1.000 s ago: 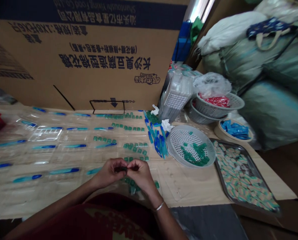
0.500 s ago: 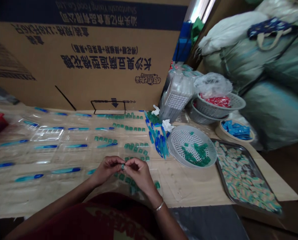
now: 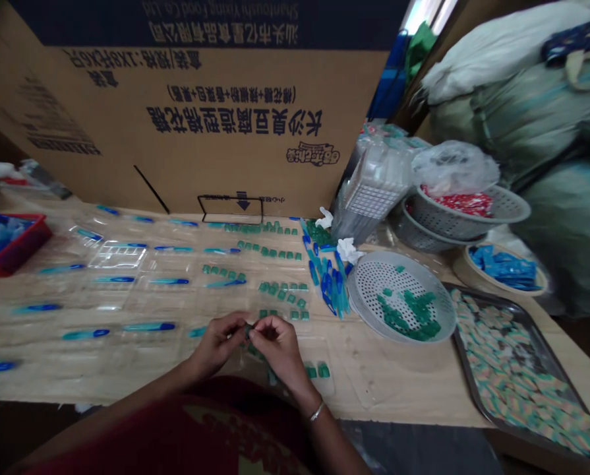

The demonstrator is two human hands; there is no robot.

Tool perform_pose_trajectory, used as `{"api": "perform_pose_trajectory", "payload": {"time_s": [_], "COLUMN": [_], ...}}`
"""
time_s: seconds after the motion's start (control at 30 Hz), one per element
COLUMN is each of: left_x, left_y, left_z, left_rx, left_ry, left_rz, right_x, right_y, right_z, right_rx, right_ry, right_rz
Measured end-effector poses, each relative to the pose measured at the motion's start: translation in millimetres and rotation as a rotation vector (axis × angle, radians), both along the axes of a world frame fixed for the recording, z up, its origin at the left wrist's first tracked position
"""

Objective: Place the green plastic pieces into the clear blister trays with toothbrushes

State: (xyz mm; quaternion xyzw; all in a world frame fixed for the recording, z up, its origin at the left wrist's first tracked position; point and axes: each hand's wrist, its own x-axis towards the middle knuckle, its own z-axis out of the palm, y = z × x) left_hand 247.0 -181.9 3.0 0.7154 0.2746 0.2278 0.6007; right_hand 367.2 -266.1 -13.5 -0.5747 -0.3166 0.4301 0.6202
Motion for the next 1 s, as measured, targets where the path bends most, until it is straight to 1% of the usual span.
{"api": "perform_pose_trajectory", "payload": {"time_s": [0.07, 0.13, 0.23, 0.27, 0.3, 0.33, 0.43, 0.47, 0.5, 0.6, 0.7, 0.83, 1.0], "left_x": [1.2, 0.7, -7.6, -12.6, -18.5, -24.8, -42.3, -46.3, -49.0, -50.5, -46.5, -41.2, -36.0], "left_y": [-0.8, 1.3, 12.3, 17.9, 23.8, 29.5, 41.3, 42.3, 41.8, 34.3, 26.4, 23.2, 21.5], "left_z": [-2.9, -3.4, -0.6, 0.3, 0.6, 0.2, -5.1, -7.7, -10.2, -15.7, -18.2, -20.5, -21.4], "left_rx": [-0.113, -0.172, -0.207, -0.194, -0.145, -0.059, 0.291, 0.373, 0.427, 0.492, 0.519, 0.551, 0.548], "left_ry": [-0.017, -0.018, -0.003, 0.012, 0.047, 0.107, 0.401, 0.498, 0.574, 0.695, 0.782, 0.897, 0.939], "left_rz": [-0.016, -0.059, -0.216, -0.262, -0.265, -0.222, 0.001, 0.026, 0.016, -0.073, -0.115, -0.135, -0.141], "right_x": [0.0, 0.4, 2.8, 4.1, 5.6, 7.0, 7.5, 5.9, 3.4, -7.0, -16.2, -21.8, -28.2], "right_y": [0.8, 0.8, -0.9, -1.7, -2.6, -3.4, -3.6, -2.4, -0.5, 8.4, 18.3, 25.1, 29.7], "right_z": [-1.0, -2.3, -4.7, -5.5, -6.2, -6.8, -7.2, -6.8, -6.2, -4.3, -4.5, -10.1, -18.5], "right_rx": [-0.019, -0.027, -0.041, -0.047, -0.052, -0.055, -0.062, -0.060, -0.056, -0.029, -0.023, -0.006, 0.010], "right_ry": [0.028, 0.045, 0.040, 0.025, -0.005, -0.055, -0.312, -0.415, -0.515, -0.775, -0.964, -1.123, -1.259], "right_rz": [0.009, 0.019, 0.022, 0.014, 0.005, -0.002, 0.029, 0.055, 0.086, 0.218, 0.330, 0.392, 0.430]}}
